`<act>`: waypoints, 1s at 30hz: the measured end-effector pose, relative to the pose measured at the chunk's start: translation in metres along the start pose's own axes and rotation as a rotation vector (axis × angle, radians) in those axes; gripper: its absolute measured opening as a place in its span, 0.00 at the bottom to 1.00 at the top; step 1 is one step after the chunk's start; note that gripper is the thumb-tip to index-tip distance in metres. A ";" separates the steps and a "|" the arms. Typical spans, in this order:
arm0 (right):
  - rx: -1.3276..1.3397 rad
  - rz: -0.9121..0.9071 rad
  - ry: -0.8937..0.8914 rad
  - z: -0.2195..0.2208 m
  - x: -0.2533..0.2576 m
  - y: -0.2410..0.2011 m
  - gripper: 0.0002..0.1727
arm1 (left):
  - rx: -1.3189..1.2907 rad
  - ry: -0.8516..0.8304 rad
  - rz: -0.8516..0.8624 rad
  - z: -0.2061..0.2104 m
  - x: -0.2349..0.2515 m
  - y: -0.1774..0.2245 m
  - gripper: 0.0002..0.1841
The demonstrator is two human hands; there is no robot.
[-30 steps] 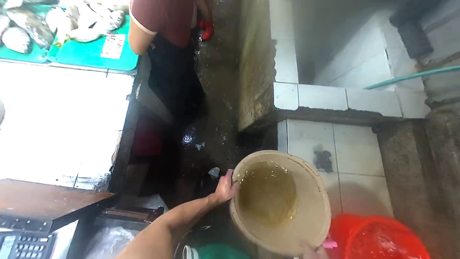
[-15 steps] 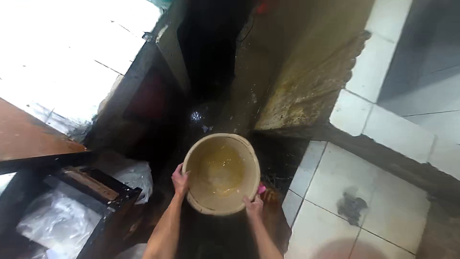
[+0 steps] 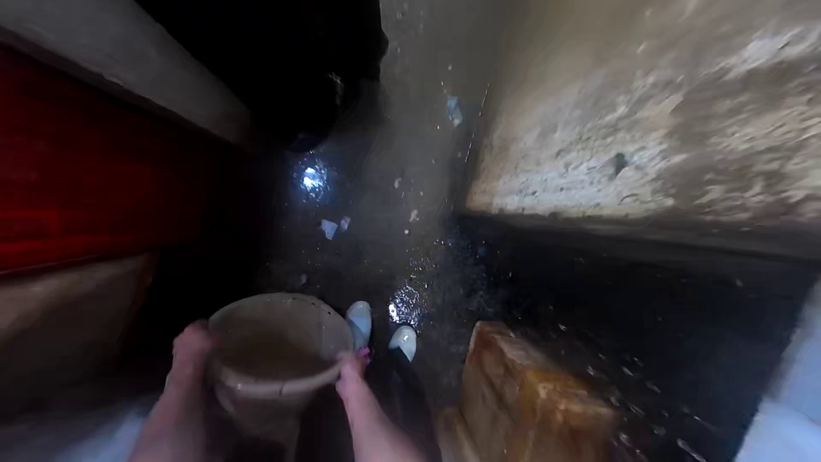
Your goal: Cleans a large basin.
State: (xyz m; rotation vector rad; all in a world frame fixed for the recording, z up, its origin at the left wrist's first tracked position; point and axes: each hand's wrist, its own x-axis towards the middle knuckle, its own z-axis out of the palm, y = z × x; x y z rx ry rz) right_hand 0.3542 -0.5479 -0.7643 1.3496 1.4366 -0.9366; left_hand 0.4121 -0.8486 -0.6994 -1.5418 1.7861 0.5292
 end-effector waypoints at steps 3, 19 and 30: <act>0.210 0.128 0.020 0.012 -0.004 -0.032 0.33 | 0.130 -0.159 0.003 -0.042 0.033 0.102 0.28; 0.027 -0.458 0.288 -0.210 -0.351 -0.159 0.33 | -0.357 -0.405 0.159 -0.175 -0.286 0.095 0.15; 0.407 -0.980 0.257 -0.337 -0.560 -0.089 0.15 | -1.001 -0.444 0.256 -0.172 -0.387 0.037 0.36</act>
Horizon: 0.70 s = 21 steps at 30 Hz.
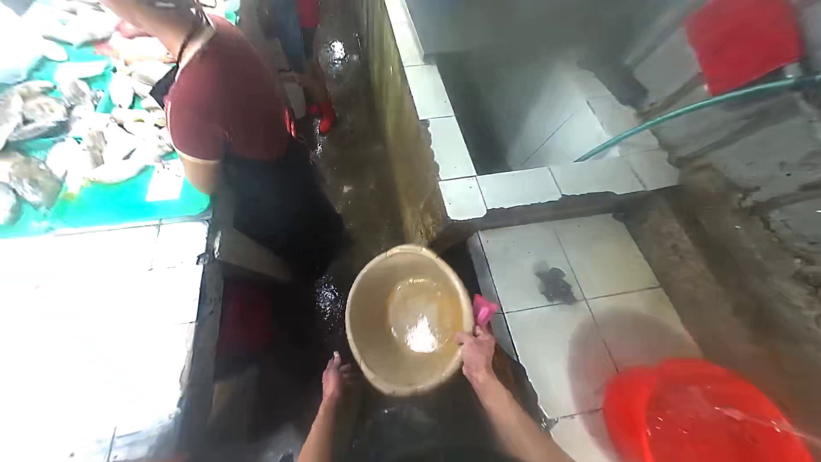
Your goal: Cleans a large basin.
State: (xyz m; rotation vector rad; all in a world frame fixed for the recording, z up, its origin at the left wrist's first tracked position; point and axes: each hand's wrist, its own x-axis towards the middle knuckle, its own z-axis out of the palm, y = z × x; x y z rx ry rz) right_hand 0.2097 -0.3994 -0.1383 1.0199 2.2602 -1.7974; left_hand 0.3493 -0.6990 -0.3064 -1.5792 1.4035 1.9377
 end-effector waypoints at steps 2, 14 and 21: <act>0.076 -0.112 0.055 -0.036 -0.007 -0.028 0.17 | 0.210 0.011 0.113 0.015 -0.025 -0.007 0.32; 0.812 -0.180 0.646 -0.223 0.018 -0.055 0.26 | 1.256 -1.151 0.991 0.201 -0.235 0.108 0.26; 1.033 -0.107 0.709 -0.255 0.044 0.034 0.20 | 1.345 -1.231 0.827 0.253 -0.182 0.115 0.28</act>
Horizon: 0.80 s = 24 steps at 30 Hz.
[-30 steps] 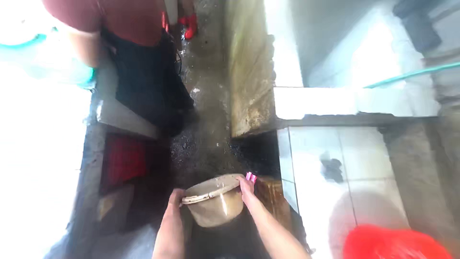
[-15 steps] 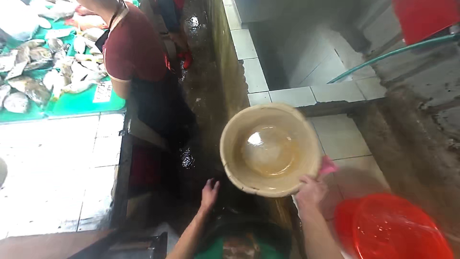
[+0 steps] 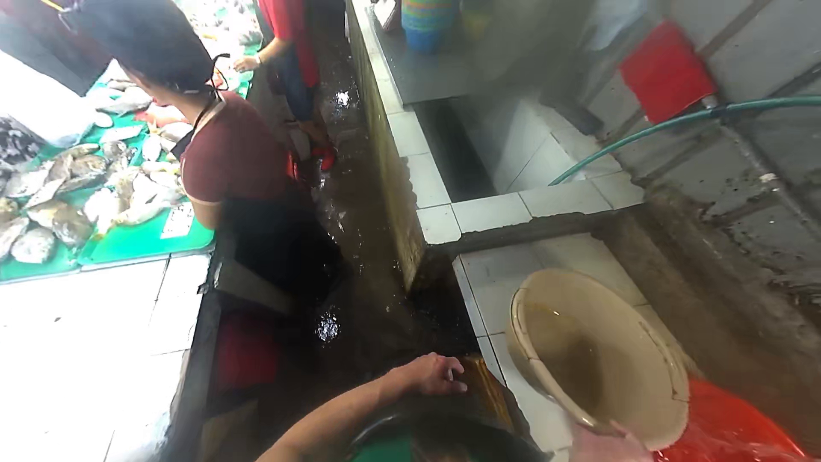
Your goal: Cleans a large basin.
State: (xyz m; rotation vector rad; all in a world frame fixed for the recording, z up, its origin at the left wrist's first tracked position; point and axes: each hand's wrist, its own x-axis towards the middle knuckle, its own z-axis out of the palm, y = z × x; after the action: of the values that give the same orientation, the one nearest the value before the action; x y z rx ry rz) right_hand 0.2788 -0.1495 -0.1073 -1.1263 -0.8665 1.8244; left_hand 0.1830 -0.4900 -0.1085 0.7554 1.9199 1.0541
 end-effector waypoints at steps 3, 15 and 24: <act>-0.002 -0.061 0.032 0.008 0.008 0.030 0.22 | -0.012 0.071 0.008 -0.004 0.010 -0.034 0.26; -0.255 0.187 0.061 0.069 -0.013 0.103 0.23 | -0.005 0.460 -0.232 -0.050 -0.003 -0.125 0.18; 0.038 -0.066 0.210 0.049 -0.028 0.007 0.20 | -0.006 0.173 0.009 -0.080 -0.008 -0.089 0.17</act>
State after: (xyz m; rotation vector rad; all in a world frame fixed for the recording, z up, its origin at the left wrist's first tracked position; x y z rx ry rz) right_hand 0.2396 -0.1845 -0.0848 -1.2255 -0.7349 1.6293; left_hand 0.1081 -0.5697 -0.1567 0.6895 2.0595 1.1627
